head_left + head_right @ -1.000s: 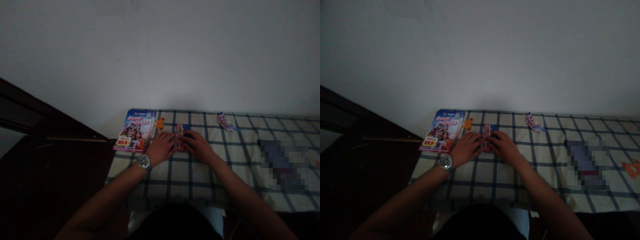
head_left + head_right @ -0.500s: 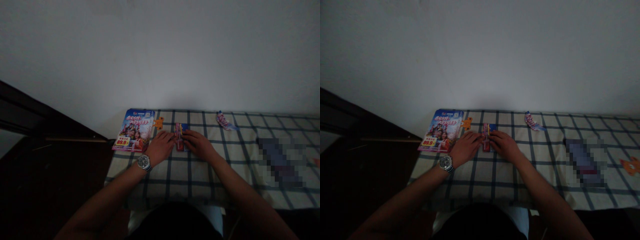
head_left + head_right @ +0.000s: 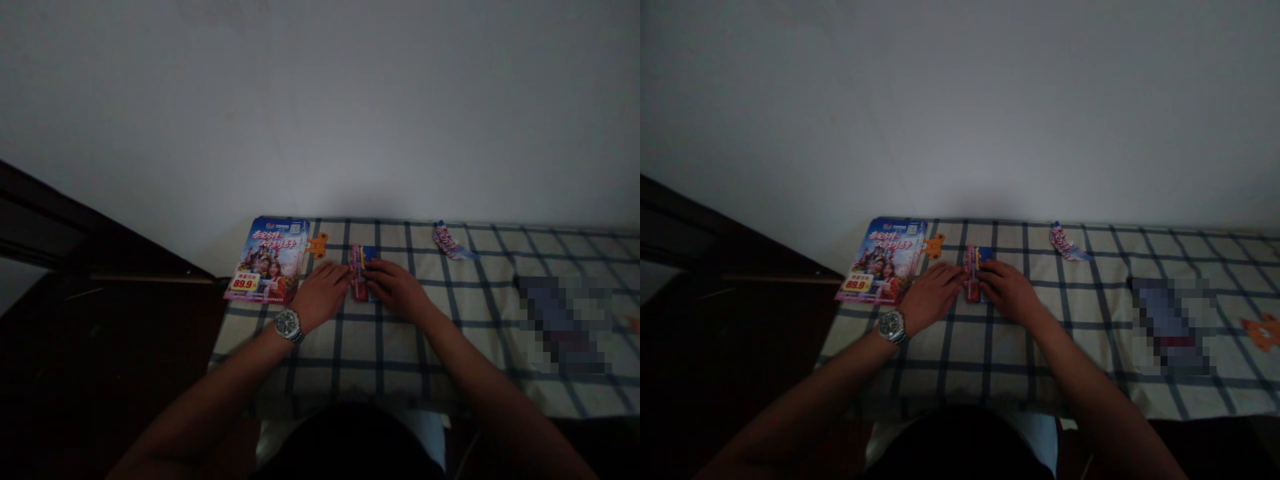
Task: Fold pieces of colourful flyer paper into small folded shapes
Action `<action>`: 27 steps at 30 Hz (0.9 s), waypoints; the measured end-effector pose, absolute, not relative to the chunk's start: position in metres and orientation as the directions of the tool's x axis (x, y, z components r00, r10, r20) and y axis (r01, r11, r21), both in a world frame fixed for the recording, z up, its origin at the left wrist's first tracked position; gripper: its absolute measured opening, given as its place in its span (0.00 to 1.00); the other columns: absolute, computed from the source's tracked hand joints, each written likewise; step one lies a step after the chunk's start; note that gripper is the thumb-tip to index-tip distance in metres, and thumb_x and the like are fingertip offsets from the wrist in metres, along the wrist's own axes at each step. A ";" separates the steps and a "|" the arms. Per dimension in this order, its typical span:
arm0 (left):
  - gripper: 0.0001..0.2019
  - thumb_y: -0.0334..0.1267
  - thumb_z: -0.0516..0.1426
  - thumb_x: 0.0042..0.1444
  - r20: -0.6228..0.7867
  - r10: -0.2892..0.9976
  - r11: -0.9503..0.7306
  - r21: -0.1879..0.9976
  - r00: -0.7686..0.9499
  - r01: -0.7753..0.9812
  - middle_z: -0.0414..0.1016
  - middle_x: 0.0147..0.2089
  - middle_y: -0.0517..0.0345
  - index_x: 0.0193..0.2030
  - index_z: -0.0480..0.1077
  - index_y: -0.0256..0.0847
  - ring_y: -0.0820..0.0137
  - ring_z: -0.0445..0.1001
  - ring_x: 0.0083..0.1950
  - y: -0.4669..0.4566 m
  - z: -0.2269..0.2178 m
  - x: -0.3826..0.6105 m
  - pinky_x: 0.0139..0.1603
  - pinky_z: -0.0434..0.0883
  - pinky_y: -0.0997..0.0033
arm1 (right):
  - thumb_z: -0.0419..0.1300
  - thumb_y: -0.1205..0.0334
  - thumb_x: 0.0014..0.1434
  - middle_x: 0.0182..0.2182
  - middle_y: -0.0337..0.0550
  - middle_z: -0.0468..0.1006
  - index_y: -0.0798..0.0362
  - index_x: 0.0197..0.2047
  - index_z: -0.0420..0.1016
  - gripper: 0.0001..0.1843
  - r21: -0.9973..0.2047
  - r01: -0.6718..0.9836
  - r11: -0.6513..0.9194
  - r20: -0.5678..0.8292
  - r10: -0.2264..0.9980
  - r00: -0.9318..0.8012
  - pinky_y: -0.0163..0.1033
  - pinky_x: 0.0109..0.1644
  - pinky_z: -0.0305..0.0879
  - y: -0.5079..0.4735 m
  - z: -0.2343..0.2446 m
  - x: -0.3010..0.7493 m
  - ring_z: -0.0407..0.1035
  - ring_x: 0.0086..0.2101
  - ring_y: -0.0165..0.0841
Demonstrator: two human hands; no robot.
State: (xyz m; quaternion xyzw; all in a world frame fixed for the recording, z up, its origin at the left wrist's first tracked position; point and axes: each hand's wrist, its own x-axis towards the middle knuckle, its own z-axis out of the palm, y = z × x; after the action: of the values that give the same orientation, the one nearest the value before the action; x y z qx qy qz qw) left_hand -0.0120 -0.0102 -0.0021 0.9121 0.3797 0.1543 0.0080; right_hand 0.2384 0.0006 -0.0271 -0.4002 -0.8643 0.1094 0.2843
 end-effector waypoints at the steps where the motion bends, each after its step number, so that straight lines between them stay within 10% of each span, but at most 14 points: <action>1: 0.19 0.35 0.49 0.72 0.275 0.695 -0.712 0.133 0.664 0.690 0.73 0.63 0.48 0.66 0.67 0.39 0.61 0.72 0.62 -0.010 -0.002 -0.012 0.72 0.62 0.52 | 0.59 0.59 0.70 0.57 0.51 0.78 0.47 0.56 0.79 0.14 -0.416 0.630 0.656 0.403 0.754 -0.519 0.56 0.64 0.71 0.000 -0.026 0.238 0.71 0.59 0.44; 27: 0.20 0.43 0.50 0.73 0.259 0.688 -0.726 0.216 0.678 0.654 0.72 0.65 0.48 0.66 0.68 0.40 0.61 0.72 0.63 -0.011 -0.005 -0.010 0.67 0.68 0.54 | 0.58 0.62 0.69 0.57 0.51 0.76 0.47 0.54 0.80 0.14 -0.449 0.634 0.630 0.394 0.776 -0.492 0.57 0.63 0.72 -0.001 -0.021 0.234 0.72 0.57 0.45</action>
State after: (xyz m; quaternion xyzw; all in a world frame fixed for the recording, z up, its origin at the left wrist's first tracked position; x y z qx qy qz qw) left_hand -0.0099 -0.0114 -0.0053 0.9145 0.3667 0.1627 0.0526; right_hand 0.2343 -0.0006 -0.0215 -0.4123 -0.8549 0.1230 0.2898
